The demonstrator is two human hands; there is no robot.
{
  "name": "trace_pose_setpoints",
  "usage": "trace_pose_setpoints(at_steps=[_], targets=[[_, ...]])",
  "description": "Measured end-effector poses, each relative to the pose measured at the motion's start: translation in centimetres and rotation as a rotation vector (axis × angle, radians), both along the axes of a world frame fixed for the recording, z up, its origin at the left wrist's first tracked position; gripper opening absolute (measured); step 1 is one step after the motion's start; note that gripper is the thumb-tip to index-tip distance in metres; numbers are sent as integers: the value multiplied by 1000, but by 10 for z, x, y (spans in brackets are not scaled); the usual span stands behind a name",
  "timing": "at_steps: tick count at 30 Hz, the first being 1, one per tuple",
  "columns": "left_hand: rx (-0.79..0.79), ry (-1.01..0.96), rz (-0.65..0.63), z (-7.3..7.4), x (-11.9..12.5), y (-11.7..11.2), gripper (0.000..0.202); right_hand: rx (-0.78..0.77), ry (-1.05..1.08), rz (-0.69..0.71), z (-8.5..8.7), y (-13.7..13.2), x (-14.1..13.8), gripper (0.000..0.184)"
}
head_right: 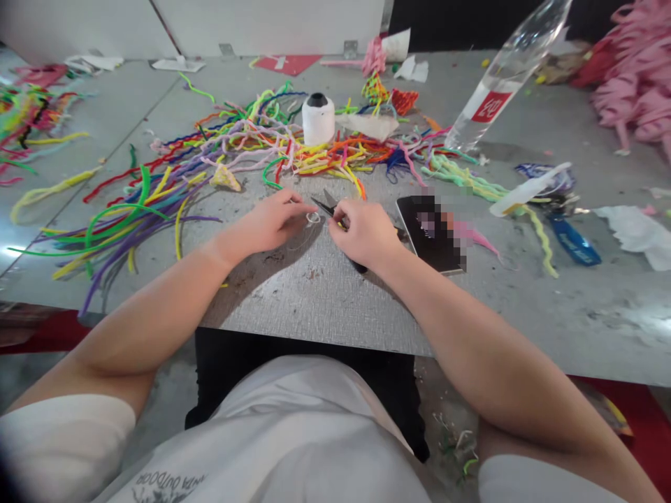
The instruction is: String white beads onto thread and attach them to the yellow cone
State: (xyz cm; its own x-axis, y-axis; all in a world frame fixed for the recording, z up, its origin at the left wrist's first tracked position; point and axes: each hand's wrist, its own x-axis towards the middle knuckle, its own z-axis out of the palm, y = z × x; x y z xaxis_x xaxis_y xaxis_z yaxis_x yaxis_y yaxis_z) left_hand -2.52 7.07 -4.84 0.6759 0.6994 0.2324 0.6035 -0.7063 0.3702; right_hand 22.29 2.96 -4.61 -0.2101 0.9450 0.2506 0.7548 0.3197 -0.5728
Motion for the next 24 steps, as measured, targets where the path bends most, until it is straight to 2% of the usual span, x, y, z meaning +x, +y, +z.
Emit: trace_pose_setpoints(at_steps=[2, 4, 8, 12, 15, 20, 24], targets=[[33, 59, -9, -5, 4, -1, 38, 10, -61, 34, -2, 0, -4, 9], [35, 83, -12, -7, 7, -2, 33, 10, -128, 65, -4, 0, -8, 10], [-30, 34, -16, -5, 8, -2, 19, -10, -261, 129, -5, -1, -14, 21], [-71, 38, -6, -1, 5, 0, 13, -20, -334, 176, -4, -1, -15, 19], [-153, -7, 5, 4, 5, 0, 12, -24, -344, 190, -3, -1, -15, 19], [-424, -143, 102, 19, 11, -6, 15, -4, -282, 223, -2, -1, -17, 22], [-456, -171, 124, 25, 12, -9, 16, 24, -178, 214, -4, -2, -17, 22]])
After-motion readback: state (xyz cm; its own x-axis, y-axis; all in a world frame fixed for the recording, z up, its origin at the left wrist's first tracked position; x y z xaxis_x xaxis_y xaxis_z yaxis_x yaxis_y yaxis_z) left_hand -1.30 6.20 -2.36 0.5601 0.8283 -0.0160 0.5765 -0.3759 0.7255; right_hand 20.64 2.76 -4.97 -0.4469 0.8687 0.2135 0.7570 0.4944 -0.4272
